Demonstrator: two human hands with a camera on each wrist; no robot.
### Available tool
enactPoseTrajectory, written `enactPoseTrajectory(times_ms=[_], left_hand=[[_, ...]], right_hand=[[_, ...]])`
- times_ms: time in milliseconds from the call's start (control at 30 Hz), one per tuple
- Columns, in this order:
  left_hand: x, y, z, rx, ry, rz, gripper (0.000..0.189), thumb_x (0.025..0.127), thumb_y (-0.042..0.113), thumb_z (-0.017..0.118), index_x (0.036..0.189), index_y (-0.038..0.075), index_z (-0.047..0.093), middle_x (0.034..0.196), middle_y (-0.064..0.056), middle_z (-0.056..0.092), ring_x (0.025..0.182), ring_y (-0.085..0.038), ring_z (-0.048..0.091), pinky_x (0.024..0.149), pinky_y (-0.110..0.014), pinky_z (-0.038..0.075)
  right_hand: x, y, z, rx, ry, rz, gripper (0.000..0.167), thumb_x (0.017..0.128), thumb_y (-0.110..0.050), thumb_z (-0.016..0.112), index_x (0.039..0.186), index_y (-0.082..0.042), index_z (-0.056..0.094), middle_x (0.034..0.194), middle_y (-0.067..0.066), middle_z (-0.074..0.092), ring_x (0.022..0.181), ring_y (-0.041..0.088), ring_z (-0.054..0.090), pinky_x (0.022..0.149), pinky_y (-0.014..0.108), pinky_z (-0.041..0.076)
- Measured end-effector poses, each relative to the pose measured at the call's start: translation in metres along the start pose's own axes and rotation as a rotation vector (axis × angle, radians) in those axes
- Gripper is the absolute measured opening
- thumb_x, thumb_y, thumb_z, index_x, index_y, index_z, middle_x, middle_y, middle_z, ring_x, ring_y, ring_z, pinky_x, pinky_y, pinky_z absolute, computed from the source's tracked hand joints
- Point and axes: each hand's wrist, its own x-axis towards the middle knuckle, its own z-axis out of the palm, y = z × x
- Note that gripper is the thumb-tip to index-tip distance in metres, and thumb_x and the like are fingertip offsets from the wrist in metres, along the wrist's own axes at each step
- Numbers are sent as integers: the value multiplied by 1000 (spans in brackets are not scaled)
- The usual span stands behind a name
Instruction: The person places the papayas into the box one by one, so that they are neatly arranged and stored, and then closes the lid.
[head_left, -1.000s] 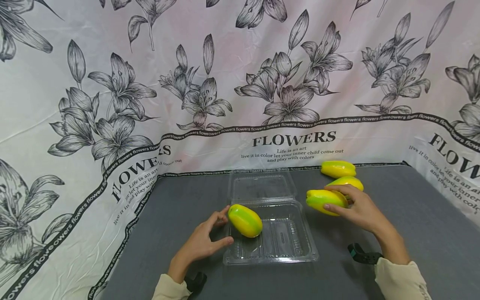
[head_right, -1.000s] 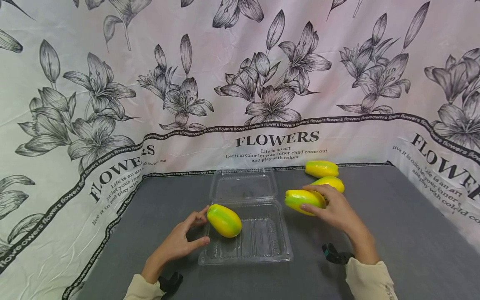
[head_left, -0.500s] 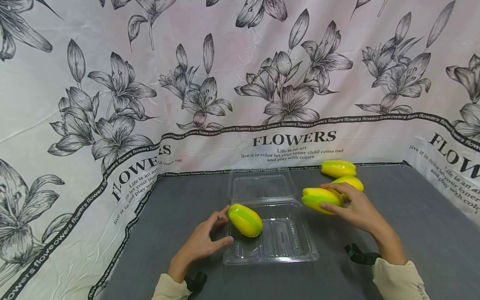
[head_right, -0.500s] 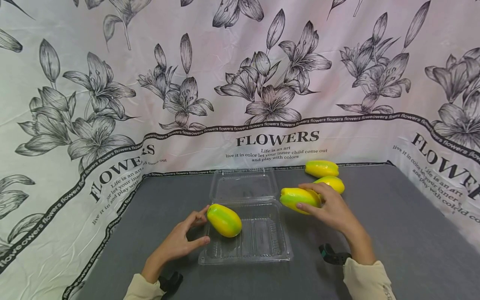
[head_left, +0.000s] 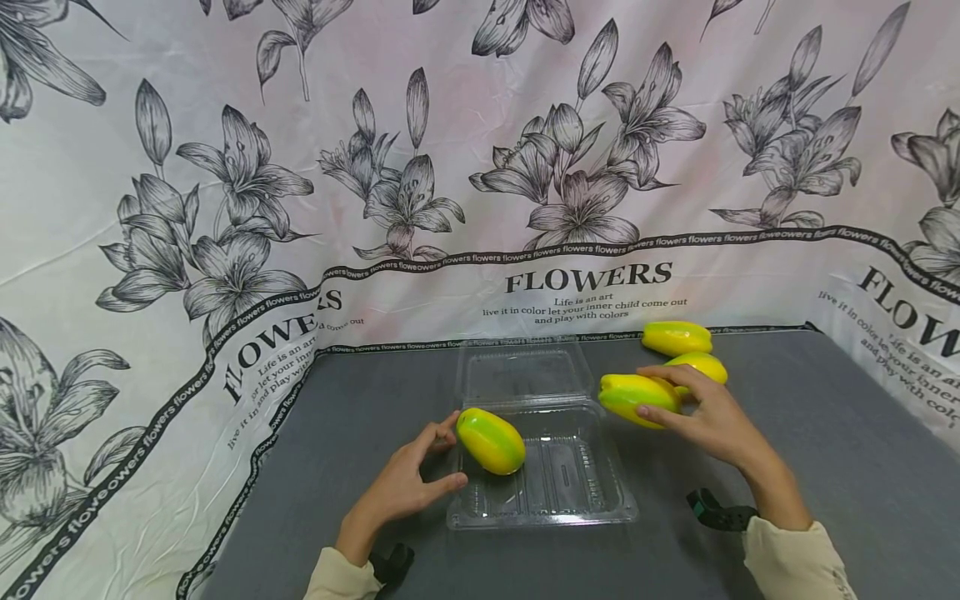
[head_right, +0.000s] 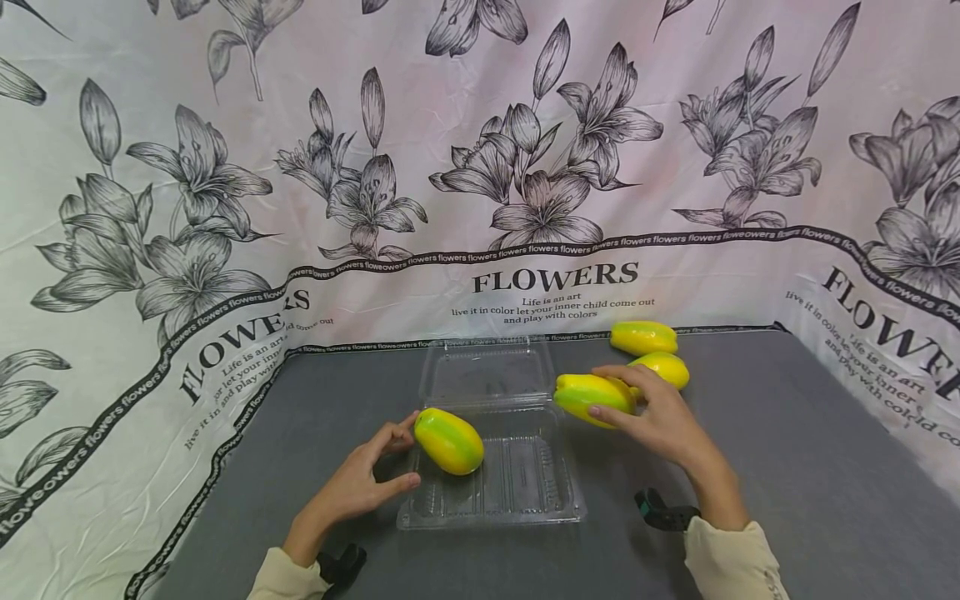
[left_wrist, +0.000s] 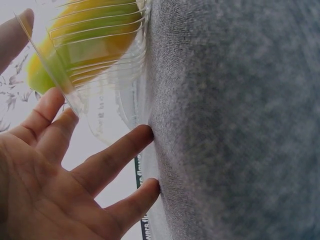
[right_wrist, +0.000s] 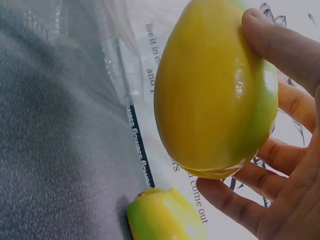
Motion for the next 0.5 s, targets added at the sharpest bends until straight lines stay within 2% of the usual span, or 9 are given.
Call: enactPoseTrajectory(times_ms=[167, 500], left_hand=[[0, 1, 0, -3, 0, -9, 44, 92, 34, 76, 122, 17, 50, 167, 7, 31, 135, -31, 58, 110, -67, 41], [0, 2, 0, 5, -1, -10, 44, 92, 36, 76, 122, 17, 50, 167, 7, 31, 135, -31, 58, 110, -67, 41]], right_hand=[[0, -6, 1, 13, 0, -14, 56, 89, -38, 80, 138, -18, 61, 131, 8, 65, 104, 9, 53, 89, 46, 51], [-1, -13, 0, 14, 18, -48, 53, 88, -35, 81, 136, -21, 63, 131, 4, 66, 102, 0, 53, 83, 29, 51]])
